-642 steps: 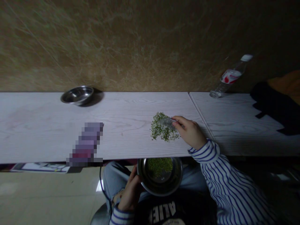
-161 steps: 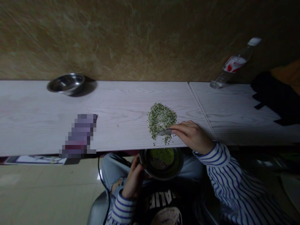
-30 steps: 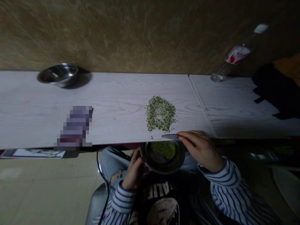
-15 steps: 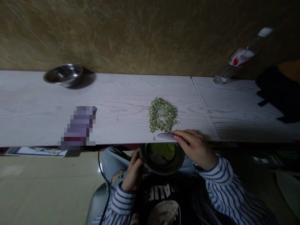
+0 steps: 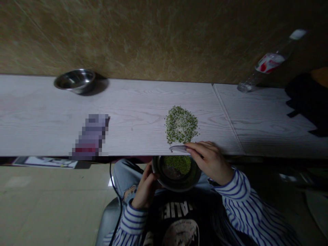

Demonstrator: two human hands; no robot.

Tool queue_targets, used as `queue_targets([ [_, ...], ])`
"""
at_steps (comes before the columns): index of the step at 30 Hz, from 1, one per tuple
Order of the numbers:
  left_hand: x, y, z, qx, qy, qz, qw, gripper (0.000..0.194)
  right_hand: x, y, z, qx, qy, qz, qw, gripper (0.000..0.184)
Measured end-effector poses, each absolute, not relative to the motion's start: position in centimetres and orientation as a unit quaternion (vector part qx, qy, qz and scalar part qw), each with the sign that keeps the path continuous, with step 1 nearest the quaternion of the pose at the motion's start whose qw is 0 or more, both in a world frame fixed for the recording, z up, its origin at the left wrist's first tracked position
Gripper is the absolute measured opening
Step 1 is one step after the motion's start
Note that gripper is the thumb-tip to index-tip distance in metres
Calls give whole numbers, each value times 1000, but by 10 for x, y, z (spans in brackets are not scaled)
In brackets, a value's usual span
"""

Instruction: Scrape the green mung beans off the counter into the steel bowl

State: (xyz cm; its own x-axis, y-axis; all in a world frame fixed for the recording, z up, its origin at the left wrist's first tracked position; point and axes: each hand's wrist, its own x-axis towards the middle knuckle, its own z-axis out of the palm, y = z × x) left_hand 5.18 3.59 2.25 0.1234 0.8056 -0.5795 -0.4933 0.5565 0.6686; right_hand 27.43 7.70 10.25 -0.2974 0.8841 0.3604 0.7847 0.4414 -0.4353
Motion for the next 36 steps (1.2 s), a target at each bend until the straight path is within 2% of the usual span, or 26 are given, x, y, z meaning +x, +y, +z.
queue_targets([
  [7, 45, 34, 19, 167, 484, 450, 732, 47, 280, 71, 108, -493, -815, 118, 279, 15],
  [13, 48, 35, 17, 167, 481, 438, 741, 47, 293, 72, 107, -546, -779, 54, 304, 15],
  [23, 51, 35, 15, 154, 492, 434, 738, 52, 236, 92, 99, -535, -787, 39, 304, 17],
  [36, 63, 40, 19, 153, 495, 432, 738, 52, 273, 128, 96, -589, -749, 1, 303, 20],
])
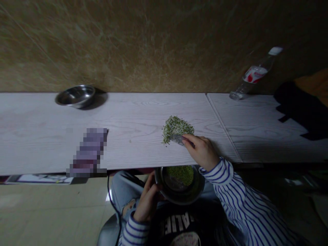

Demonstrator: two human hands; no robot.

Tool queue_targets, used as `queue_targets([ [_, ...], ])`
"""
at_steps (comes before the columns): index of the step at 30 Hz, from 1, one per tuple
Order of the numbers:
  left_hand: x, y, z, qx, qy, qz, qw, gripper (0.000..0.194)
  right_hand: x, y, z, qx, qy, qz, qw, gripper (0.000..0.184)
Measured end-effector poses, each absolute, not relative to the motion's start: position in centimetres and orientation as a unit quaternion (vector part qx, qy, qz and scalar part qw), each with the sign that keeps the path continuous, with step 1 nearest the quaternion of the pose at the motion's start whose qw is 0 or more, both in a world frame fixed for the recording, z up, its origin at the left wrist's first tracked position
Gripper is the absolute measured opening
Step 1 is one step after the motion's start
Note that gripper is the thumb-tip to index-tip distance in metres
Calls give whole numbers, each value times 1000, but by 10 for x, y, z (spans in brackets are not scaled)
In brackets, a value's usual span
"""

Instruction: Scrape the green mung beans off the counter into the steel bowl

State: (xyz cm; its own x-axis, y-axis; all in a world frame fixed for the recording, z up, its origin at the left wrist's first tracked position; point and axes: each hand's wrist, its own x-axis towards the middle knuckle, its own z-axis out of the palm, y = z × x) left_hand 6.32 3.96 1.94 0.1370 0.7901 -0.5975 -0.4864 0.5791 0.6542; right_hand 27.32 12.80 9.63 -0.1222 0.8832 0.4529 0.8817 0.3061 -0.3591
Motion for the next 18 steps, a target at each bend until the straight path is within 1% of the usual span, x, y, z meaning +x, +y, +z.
queue_targets([
  [9, 66, 39, 18, 165, 495, 425, 740, 49, 299, 116, 103, -582, -743, -58, 324, 19],
  [18, 67, 37, 21, 162, 489, 432, 740, 50, 298, 122, 95, -601, -744, -58, 286, 20],
])
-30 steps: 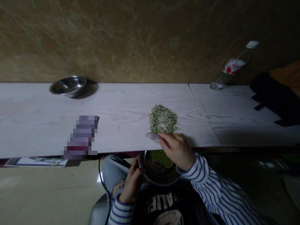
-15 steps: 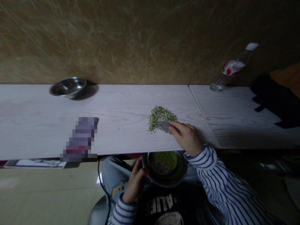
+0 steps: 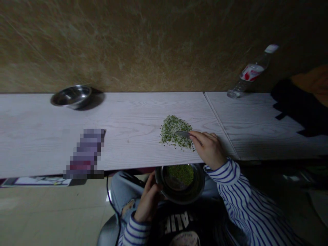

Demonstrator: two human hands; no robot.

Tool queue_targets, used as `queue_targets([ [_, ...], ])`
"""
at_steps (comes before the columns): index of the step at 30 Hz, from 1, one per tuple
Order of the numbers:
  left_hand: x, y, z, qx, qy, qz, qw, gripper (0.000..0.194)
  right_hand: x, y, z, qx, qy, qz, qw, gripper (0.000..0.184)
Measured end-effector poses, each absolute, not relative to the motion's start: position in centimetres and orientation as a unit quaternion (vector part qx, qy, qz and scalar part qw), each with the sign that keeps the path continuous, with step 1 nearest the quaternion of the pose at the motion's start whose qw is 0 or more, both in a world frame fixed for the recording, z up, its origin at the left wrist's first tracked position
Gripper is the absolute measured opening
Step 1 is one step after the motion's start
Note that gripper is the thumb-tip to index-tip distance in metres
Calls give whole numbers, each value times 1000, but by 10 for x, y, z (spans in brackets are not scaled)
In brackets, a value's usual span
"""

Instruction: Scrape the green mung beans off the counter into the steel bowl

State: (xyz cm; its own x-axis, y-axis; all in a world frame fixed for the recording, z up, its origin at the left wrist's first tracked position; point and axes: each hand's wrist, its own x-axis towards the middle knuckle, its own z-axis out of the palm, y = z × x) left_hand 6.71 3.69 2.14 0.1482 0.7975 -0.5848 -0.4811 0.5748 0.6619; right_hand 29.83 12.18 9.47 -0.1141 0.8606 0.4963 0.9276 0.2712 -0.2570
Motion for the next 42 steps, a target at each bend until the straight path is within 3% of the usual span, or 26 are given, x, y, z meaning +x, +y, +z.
queue_targets([
  [33, 65, 37, 23, 163, 499, 428, 736, 56, 279, 89, 107, -504, -814, 46, 283, 19],
  [42, 64, 37, 24, 173, 505, 428, 730, 52, 300, 73, 108, -521, -798, 26, 303, 20],
])
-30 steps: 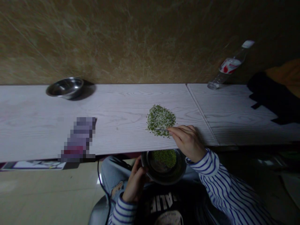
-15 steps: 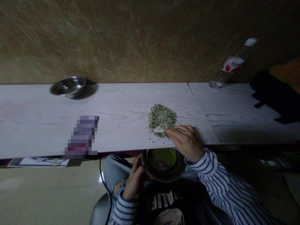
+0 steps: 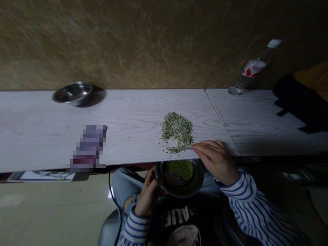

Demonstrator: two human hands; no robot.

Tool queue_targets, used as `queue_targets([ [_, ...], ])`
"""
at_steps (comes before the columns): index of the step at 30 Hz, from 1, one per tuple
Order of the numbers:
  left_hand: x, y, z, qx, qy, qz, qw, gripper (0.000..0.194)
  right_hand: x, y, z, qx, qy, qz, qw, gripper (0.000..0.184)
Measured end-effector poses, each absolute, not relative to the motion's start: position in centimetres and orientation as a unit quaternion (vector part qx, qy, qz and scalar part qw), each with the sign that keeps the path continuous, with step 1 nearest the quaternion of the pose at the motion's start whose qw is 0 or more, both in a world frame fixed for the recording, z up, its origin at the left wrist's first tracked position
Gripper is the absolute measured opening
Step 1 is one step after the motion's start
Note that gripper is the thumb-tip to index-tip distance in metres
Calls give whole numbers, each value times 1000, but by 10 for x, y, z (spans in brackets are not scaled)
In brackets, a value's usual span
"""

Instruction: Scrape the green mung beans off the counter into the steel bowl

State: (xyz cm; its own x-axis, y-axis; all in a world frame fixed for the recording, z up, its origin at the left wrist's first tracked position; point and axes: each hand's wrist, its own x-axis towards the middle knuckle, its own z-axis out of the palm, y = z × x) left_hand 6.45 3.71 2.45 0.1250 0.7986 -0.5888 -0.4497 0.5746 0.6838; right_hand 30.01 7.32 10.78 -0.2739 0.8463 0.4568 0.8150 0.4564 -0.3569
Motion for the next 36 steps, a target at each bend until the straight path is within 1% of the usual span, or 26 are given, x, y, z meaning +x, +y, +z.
queue_targets([
  [8, 66, 37, 24, 178, 501, 421, 735, 52, 323, 67, 99, -563, -767, 4, 308, 18],
  [15, 67, 36, 23, 165, 499, 422, 738, 54, 315, 64, 100, -551, -781, -1, 292, 16],
  [25, 68, 36, 28, 179, 499, 424, 734, 49, 320, 63, 102, -554, -782, 5, 285, 18],
  [30, 66, 36, 28, 166, 493, 416, 746, 52, 317, 59, 105, -544, -791, 11, 280, 17],
  [36, 67, 35, 27, 171, 501, 425, 734, 52, 317, 60, 106, -541, -793, 11, 279, 16],
])
